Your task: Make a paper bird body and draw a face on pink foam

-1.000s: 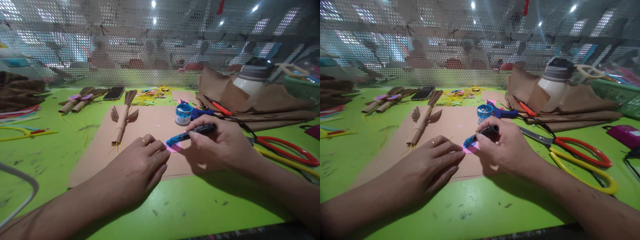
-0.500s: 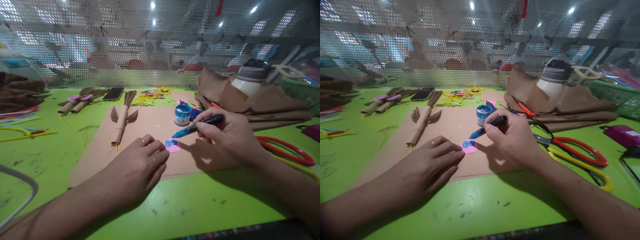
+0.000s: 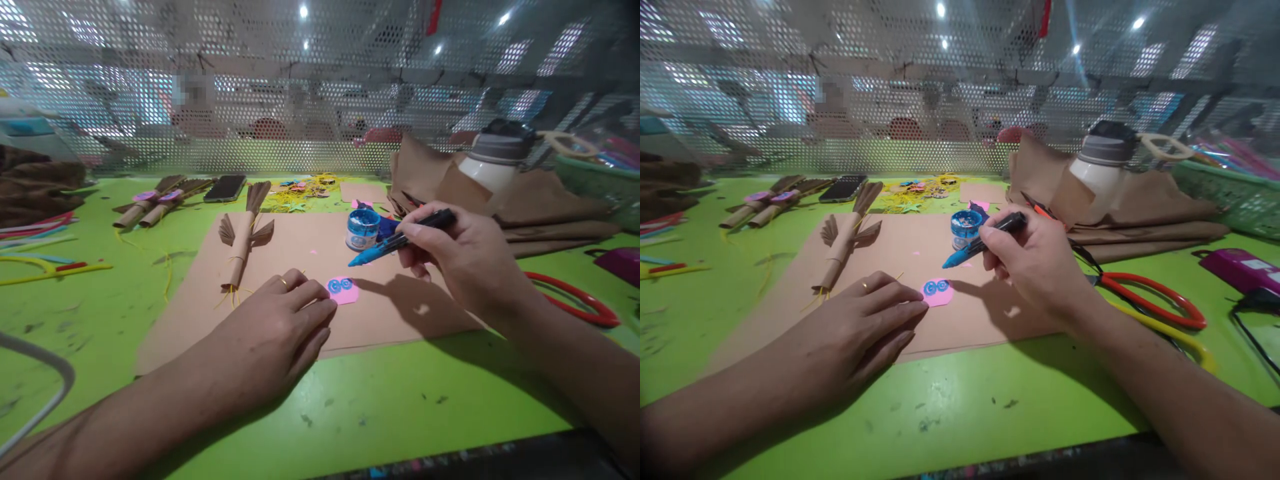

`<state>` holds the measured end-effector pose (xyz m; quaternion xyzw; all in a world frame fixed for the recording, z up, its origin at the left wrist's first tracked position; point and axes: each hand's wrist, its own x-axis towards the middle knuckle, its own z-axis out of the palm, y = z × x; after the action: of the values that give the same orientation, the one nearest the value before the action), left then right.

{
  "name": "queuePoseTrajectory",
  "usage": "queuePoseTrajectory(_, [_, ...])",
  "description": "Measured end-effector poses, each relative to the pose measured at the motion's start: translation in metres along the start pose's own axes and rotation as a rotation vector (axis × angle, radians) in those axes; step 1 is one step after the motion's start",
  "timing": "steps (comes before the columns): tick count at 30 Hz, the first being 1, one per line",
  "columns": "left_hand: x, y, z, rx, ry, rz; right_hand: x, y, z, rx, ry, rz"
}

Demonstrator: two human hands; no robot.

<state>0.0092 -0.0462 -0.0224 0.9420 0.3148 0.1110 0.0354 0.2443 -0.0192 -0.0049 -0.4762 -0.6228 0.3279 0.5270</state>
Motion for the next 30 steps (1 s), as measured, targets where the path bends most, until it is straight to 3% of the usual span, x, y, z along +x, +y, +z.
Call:
queuePoseTrajectory(10, [0.0,0.0,-0.001,0.018,0.005,0.017,0.013,0.003,-0.011,0.232,-0.063,0.15])
queuePoseTrajectory(23, [-0.001,-0.002,0.001,0.016,-0.009,0.009,0.014,0.008,-0.016,0.167,-0.247,0.149])
queuePoseTrajectory(30, [-0.002,-0.001,0.0,0.005,-0.006,0.0,0.014,0.008,-0.012,0.265,-0.193,0.221])
